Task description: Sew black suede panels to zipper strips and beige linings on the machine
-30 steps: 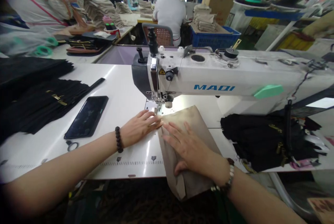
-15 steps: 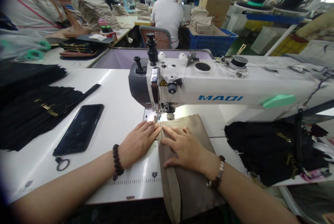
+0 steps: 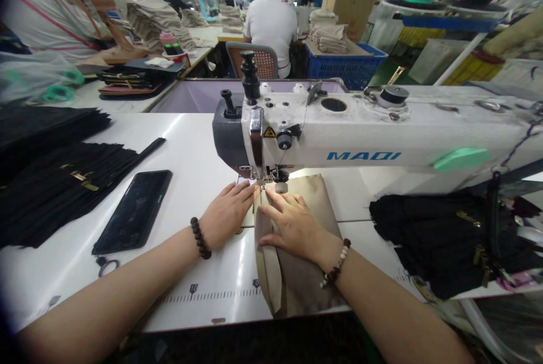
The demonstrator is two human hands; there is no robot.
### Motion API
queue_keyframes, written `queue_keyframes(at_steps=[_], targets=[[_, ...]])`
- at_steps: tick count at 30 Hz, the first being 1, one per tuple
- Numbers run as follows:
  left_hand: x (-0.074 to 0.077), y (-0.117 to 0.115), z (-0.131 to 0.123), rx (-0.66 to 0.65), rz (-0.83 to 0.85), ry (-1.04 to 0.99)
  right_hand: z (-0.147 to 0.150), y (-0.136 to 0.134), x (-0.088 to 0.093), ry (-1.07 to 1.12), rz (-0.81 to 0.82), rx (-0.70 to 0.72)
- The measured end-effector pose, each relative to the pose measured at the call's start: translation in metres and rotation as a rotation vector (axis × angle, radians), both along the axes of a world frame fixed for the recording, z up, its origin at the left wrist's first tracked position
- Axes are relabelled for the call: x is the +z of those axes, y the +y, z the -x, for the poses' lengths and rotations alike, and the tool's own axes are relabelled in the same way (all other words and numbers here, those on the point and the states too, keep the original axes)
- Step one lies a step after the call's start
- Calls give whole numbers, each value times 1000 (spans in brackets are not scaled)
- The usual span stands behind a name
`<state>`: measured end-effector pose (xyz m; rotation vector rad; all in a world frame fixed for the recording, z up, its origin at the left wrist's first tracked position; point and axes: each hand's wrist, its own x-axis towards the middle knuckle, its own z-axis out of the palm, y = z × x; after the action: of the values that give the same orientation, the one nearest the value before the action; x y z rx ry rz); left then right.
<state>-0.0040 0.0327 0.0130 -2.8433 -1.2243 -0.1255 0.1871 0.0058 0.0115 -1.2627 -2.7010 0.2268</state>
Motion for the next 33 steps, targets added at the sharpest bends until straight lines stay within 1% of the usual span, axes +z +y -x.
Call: queue_keyframes(at_steps=[1, 3, 7, 9, 11, 14, 18, 23, 28, 31, 33], targets=[[1, -5, 1, -15, 6, -19, -1, 0, -1, 7, -9, 3], [6, -23, 3, -68, 44, -90, -4, -2, -4, 22, -22, 11], [17, -76, 7, -235, 180, -290, -6, -3, -6, 32, -25, 34], [19, -97, 6, -279, 226, -351, -6, -3, -5, 38, -21, 52], [18, -111, 5, -331, 255, -382, -5, -3, -4, 46, -4, 81], [13, -118, 3, -397, 283, -383, -4, -3, -3, 62, 47, 105], [8, -121, 2, -391, 298, -343, -5, -3, -3, 89, 68, 95], [4, -125, 3, -428, 274, -307, -6, -2, -6, 90, 58, 110], [-2, -132, 5, -454, 168, -244, -2, -9, -4, 0, 22, 104], [-5, -137, 3, -452, 129, -254, 3, -16, -4, -50, -28, 77], [-6, -141, 2, -445, 143, -286, 5, -20, -5, -71, -41, 66]])
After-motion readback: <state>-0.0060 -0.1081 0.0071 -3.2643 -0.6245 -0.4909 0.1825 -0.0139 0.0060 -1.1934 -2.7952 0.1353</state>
